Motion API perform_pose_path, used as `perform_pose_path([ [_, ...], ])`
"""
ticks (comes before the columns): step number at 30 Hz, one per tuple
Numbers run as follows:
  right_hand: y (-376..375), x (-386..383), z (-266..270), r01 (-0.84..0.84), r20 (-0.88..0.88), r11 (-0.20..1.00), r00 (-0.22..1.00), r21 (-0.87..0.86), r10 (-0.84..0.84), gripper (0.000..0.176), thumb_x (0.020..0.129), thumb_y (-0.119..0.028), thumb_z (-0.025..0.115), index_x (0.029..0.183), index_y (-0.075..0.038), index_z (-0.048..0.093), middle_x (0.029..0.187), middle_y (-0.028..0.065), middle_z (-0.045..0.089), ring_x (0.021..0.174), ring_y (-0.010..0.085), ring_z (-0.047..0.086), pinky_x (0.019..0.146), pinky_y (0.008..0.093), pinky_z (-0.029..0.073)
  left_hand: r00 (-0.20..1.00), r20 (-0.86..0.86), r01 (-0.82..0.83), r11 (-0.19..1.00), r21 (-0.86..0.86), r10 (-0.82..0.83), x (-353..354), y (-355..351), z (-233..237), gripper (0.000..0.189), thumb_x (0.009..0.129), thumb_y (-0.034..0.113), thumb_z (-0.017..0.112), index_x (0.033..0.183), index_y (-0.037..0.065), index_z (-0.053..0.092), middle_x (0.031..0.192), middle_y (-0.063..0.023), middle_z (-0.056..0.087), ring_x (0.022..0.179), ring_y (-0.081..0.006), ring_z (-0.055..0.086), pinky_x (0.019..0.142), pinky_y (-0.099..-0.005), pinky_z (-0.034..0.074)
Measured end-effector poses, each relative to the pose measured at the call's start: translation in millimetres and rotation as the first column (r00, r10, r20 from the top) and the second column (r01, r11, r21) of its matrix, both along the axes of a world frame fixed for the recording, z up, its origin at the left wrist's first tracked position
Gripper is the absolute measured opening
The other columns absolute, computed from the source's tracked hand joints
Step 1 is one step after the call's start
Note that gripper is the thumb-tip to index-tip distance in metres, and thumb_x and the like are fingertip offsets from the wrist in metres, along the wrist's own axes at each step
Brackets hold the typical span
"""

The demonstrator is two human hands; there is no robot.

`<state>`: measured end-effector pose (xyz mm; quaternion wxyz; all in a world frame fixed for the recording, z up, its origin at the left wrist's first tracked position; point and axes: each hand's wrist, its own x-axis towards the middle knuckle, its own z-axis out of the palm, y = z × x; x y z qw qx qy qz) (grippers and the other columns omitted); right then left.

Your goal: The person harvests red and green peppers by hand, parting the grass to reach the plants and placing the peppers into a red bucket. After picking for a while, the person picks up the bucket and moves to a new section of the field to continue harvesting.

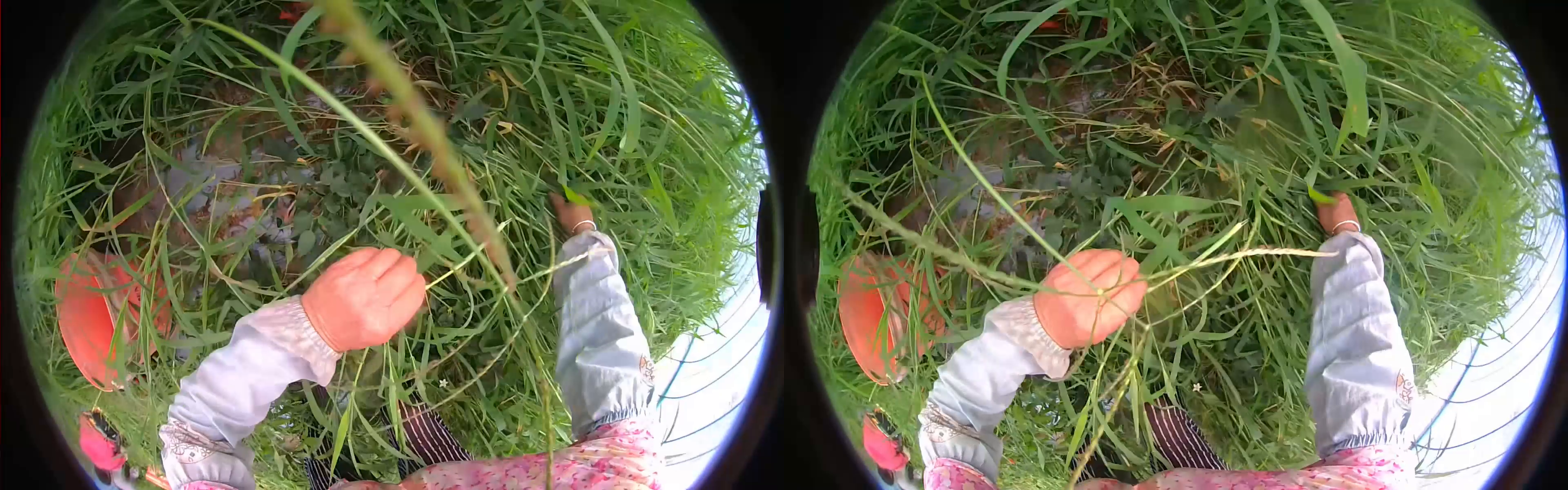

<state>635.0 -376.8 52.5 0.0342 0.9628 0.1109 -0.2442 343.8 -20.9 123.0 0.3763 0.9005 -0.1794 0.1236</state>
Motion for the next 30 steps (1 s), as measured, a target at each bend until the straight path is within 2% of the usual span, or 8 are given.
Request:
perform_pose_path([
  [3,2.9,-8.7,1.8,-0.027,0.138,0.994,0.990,0.106,0.013,0.041,0.081,-0.033,0.056,0.110,-0.004,0.057,0.095,0.0228,0.062,0.089,0.0394,0.059,0.076,0.0430,0.045,0.989,-0.125,-0.050,0.971,0.233,0.081,25.0,-27.0,-34.5,0.061,0.072,0.014,0.063,0.128,0.007,0.039,0.109,-0.0158,0.054,0.078,-0.0320,0.060,0.065,-0.0385,0.052],
  [6,14.2,-31.5,15.3,-0.071,0.191,0.971,0.981,0.229,0.027,0.041,0.082,-0.024,0.059,0.118,-0.008,0.051,0.082,0.0161,0.064,0.075,0.0335,0.060,0.067,0.0387,0.047,0.526,-0.848,-0.071,0.997,0.037,0.069,30.2,-18.5,-44.3,0.064,0.077,0.016,0.061,0.133,0.008,0.032,0.118,-0.0187,0.048,0.090,-0.0336,0.058,0.072,-0.0396,0.051],
  [10,92.5,-96.3,77.9,-0.320,0.325,0.856,0.926,0.406,0.193,0.055,0.078,-0.008,0.061,0.130,-0.013,0.043,0.062,0.0065,0.057,0.052,0.0226,0.055,0.051,0.0321,0.044,0.881,-0.473,0.003,0.998,0.065,0.028,17.4,-40.7,-68.9,0.065,0.083,0.017,0.056,0.138,0.009,0.023,0.126,-0.0220,0.042,0.100,-0.0349,0.054,0.077,-0.0413,0.050],
  [16,225.0,-142.9,127.3,-0.411,0.060,0.651,0.870,0.639,0.490,0.048,0.079,-0.001,0.056,0.126,-0.012,0.048,0.057,0.0071,0.054,0.055,0.0158,0.060,0.052,0.0289,0.047,0.934,-0.349,-0.077,0.997,-0.009,0.069,35.4,-132.9,-57.4,0.050,0.080,0.018,0.051,0.128,0.006,0.042,0.124,-0.0157,0.046,0.115,-0.0308,0.042,0.093,-0.0427,0.036],
  [23,207.8,-125.6,-28.1,-0.681,-0.356,0.722,0.709,-0.121,0.609,0.035,0.085,-0.034,0.052,0.111,-0.012,0.060,0.093,0.0113,0.066,0.088,0.0302,0.062,0.075,0.0409,0.050,0.835,-0.545,0.189,0.892,0.411,0.074,20.0,-127.5,-69.7,0.033,0.077,0.015,0.052,0.106,0.005,0.062,0.104,-0.0099,0.058,0.105,-0.0251,0.046,0.093,-0.0445,0.032],
  [26,132.2,-101.4,-57.9,-0.632,-0.478,0.675,0.759,-0.381,0.442,0.032,0.086,-0.034,0.048,0.092,-0.010,0.068,0.099,0.0104,0.065,0.094,0.0305,0.060,0.080,0.0408,0.048,0.813,-0.501,-0.385,0.920,-0.075,0.299,27.0,-58.2,-96.4,0.013,0.070,0.002,0.051,0.079,0.003,0.061,0.089,-0.0123,0.059,0.092,-0.0292,0.055,0.078,-0.0383,0.045],
  [29,42.8,-102.2,-79.4,-0.695,-0.575,0.622,0.690,-0.360,0.438,0.030,0.083,-0.027,0.050,0.106,-0.013,0.063,0.099,0.0130,0.064,0.093,0.0325,0.060,0.080,0.0414,0.048,0.750,-0.326,-0.597,0.801,0.041,0.576,42.9,-9.2,-137.9,0.016,0.072,-0.002,0.050,0.087,-0.001,0.055,0.090,-0.0173,0.059,0.091,-0.0349,0.057,0.080,-0.0403,0.047],
  [30,45.1,-112.4,-70.3,-0.658,-0.536,0.685,0.717,-0.312,0.444,0.031,0.083,-0.026,0.051,0.109,-0.013,0.061,0.099,0.0137,0.064,0.093,0.0331,0.060,0.079,0.0416,0.048,0.587,-0.626,-0.482,0.843,0.238,0.512,38.5,-2.6,-150.8,0.024,0.078,0.004,0.052,0.102,-0.002,0.053,0.098,-0.0216,0.060,0.095,-0.0366,0.058,0.084,-0.0387,0.047],
])
